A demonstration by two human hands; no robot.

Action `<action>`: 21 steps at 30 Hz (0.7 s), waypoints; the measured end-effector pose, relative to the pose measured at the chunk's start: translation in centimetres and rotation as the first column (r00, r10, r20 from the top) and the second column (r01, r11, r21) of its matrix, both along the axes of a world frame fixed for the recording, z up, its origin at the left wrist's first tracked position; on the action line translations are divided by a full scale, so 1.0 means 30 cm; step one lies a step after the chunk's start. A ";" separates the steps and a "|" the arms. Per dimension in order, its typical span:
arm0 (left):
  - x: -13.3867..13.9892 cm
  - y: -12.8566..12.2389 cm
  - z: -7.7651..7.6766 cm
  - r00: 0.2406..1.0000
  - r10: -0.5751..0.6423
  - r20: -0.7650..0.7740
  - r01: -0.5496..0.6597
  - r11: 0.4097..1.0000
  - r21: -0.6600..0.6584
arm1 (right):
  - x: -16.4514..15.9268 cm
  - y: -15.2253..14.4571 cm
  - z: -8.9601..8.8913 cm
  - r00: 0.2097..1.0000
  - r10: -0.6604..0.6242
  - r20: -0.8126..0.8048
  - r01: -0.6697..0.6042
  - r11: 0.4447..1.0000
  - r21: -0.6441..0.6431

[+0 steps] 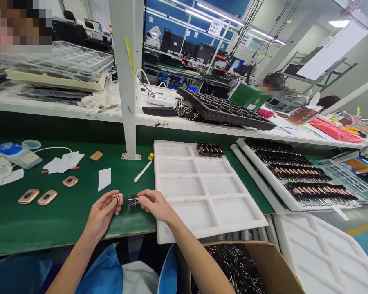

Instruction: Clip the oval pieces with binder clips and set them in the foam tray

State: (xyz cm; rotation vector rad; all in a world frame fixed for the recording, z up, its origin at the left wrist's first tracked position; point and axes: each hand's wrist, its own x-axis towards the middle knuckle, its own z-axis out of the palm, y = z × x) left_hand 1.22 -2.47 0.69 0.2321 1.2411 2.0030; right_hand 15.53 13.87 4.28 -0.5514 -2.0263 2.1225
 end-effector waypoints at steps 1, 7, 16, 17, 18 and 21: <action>-0.001 -0.001 -0.001 1.000 -0.007 0.003 0.007 1.000 0.003 | 0.003 -0.002 -0.001 1.000 0.002 -0.004 -0.002 1.000 0.011; 0.000 0.003 -0.012 0.999 -0.042 -0.013 0.042 0.999 -0.013 | 0.003 -0.006 -0.014 0.999 0.027 -0.040 -0.020 0.987 0.158; 0.000 0.017 -0.010 0.994 -0.081 -0.074 0.074 0.993 -0.096 | -0.001 -0.012 0.012 0.999 0.036 -0.031 -0.021 0.917 0.398; -0.001 0.018 -0.008 0.994 -0.078 -0.076 0.071 0.993 -0.099 | 0.000 -0.012 0.011 0.999 0.034 -0.034 -0.017 0.912 0.410; -0.001 0.019 -0.008 0.994 -0.077 -0.078 0.069 0.993 -0.101 | 0.001 -0.013 0.008 0.999 0.030 -0.037 -0.011 0.908 0.419; -0.001 0.021 -0.008 0.993 -0.072 -0.090 0.062 0.993 -0.105 | 0.000 -0.015 -0.002 0.999 0.018 -0.047 0.004 0.901 0.434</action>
